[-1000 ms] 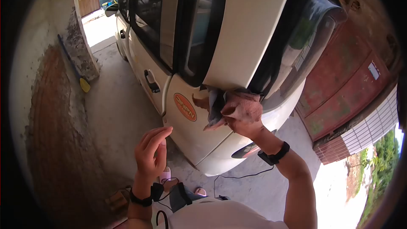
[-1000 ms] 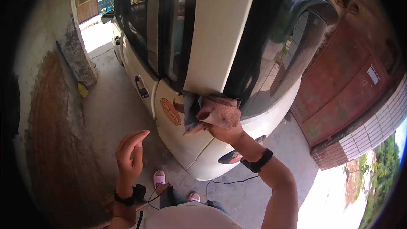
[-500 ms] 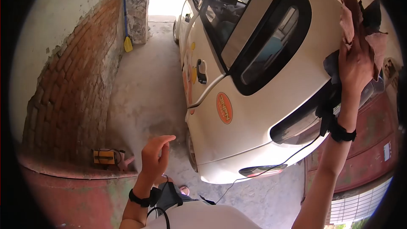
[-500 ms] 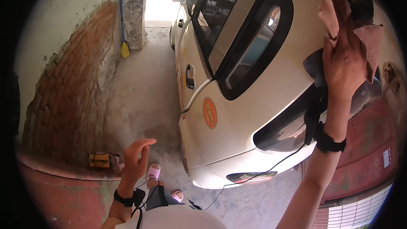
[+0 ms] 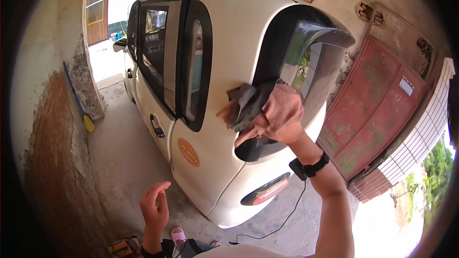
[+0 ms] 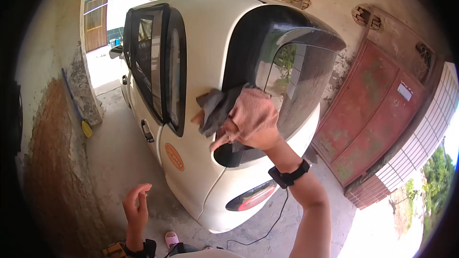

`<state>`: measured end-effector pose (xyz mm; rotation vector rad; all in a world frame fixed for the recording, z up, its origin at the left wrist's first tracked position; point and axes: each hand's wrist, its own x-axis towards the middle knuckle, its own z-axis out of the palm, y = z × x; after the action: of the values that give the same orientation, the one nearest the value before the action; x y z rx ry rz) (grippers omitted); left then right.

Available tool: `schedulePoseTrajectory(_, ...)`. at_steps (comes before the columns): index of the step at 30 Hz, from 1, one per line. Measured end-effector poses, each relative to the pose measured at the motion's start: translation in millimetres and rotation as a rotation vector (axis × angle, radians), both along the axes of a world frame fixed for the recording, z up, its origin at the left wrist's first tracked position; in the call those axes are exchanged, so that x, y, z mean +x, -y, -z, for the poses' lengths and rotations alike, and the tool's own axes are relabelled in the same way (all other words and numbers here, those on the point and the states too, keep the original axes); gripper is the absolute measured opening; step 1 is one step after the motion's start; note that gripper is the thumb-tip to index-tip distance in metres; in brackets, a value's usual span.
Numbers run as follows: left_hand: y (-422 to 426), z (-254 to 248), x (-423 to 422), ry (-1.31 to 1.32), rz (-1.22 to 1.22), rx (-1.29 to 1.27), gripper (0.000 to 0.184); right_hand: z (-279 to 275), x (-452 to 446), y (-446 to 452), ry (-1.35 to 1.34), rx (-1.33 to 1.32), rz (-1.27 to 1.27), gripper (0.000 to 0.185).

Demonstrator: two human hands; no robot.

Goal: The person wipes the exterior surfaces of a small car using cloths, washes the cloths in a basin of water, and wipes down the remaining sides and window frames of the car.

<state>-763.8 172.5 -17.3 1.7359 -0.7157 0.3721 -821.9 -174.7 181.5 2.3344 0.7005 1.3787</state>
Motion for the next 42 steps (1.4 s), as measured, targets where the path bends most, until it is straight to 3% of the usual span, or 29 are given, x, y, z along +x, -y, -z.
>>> schedulePoseTrajectory(1, 11, -11, 3, 0.051, 0.069, 0.037, 0.021, -31, 2, 8, 0.198, -0.065, 0.083, 0.018)
schedulePoseTrajectory(2, 24, -25, 10, 0.122, 0.14, 0.05, 0.022, -57, 19, 20, 0.378, -0.063, 0.059, 0.029)
schedulePoseTrajectory(4, 53, -59, 22, 0.206, 0.2, 0.04, 0.023, -100, 20, 16, 0.365, 0.085, 0.283, 0.056)
schedulePoseTrajectory(7, 98, -117, 47, 0.459, 0.257, -0.074, 0.025, -76, 25, 9, 0.552, 0.21, 0.224, 0.055)
schedulePoseTrajectory(9, 124, -160, 56, 0.511, 0.291, -0.186, 0.025, -16, 12, 1, 0.389, 0.399, 0.271, 0.061)
schedulePoseTrajectory(12, 162, -223, 74, 0.802, 0.252, -0.254, 0.025, 118, 3, 22, 0.276, 0.529, 0.117, 0.049)
schedulePoseTrajectory(13, 177, -245, 79, 0.87, 0.265, -0.296, 0.024, 164, -1, 29, 0.024, 0.619, 0.063, 0.04)
schedulePoseTrajectory(14, 191, -267, 84, 0.986, 0.212, -0.284, 0.024, 264, 34, 66, -0.259, 0.92, -0.066, 0.031)
schedulePoseTrajectory(17, 232, -316, 102, 1.15, 0.099, -0.31, 0.026, 132, -33, 8, -0.468, 1.019, -0.337, 0.039)
schedulePoseTrajectory(20, 254, -330, 112, 1.008, 0.094, -0.375, 0.029, 101, 7, 30, 0.102, 0.498, 0.025, 0.058)
schedulePoseTrajectory(21, 252, -325, 115, 0.992, 0.113, -0.373, 0.032, 71, 14, 36, 0.136, 0.455, 0.15, 0.061)
schedulePoseTrajectory(22, 250, -323, 119, 1.009, 0.121, -0.356, 0.031, 53, 20, 56, 0.333, 0.344, 0.24, 0.062)
schedulePoseTrajectory(23, 248, -322, 123, 1.025, 0.129, -0.332, 0.031, 23, 15, 65, 0.389, 0.54, 0.171, 0.051)
schedulePoseTrajectory(24, 246, -323, 123, 1.046, 0.156, -0.333, 0.032, 2, 16, 94, 0.544, 0.506, 0.198, 0.051)
schedulePoseTrajectory(26, 247, -323, 118, 0.947, 0.153, -0.339, 0.032, -37, 12, 162, 0.583, 0.694, 0.202, 0.045)
schedulePoseTrajectory(27, 247, -326, 119, 0.928, 0.149, -0.339, 0.033, -44, 11, 205, 0.668, 0.459, 0.49, 0.042)
schedulePoseTrajectory(28, 247, -328, 120, 0.945, 0.153, -0.343, 0.033, -59, 10, 210, 0.491, 0.962, 0.255, 0.044)
schedulePoseTrajectory(29, 249, -327, 122, 0.976, 0.152, -0.362, 0.033, -63, 6, 209, 0.479, 1.215, 0.336, 0.05)
schedulePoseTrajectory(31, 247, -322, 122, 1.003, 0.144, -0.376, 0.033, -63, 16, 182, 0.717, 1.162, 0.417, 0.052)
schedulePoseTrajectory(33, 247, -324, 119, 1.028, 0.096, -0.347, 0.033, -57, 22, 139, 0.717, 0.988, 0.178, 0.053)
schedulePoseTrajectory(34, 247, -324, 117, 1.03, 0.094, -0.362, 0.033, -58, 20, 109, 0.548, 0.836, 0.187, 0.051)
schedulePoseTrajectory(35, 247, -324, 121, 1.042, 0.101, -0.365, 0.033, -68, 19, 70, 0.66, 0.574, 0.105, 0.05)
schedulePoseTrajectory(36, 248, -321, 128, 1.087, 0.147, -0.395, 0.032, -72, 18, 45, 0.455, 0.414, 0.208, 0.043)
schedulePoseTrajectory(37, 250, -319, 131, 1.129, 0.196, -0.424, 0.031, -82, 33, 26, 0.577, 0.328, 0.084, 0.038)
schedulePoseTrajectory(39, 249, -319, 123, 0.984, 0.193, -0.353, 0.036, -92, 37, 29, 0.555, 0.294, 0.098, 0.036)
schedulePoseTrajectory(41, 247, -320, 129, 0.987, 0.25, -0.375, 0.032, -102, 47, 58, 0.536, 0.166, -0.062, 0.037)
schedulePoseTrajectory(42, 246, -321, 126, 0.989, 0.253, -0.378, 0.032, -114, 36, 65, 0.566, 0.194, -0.027, 0.04)
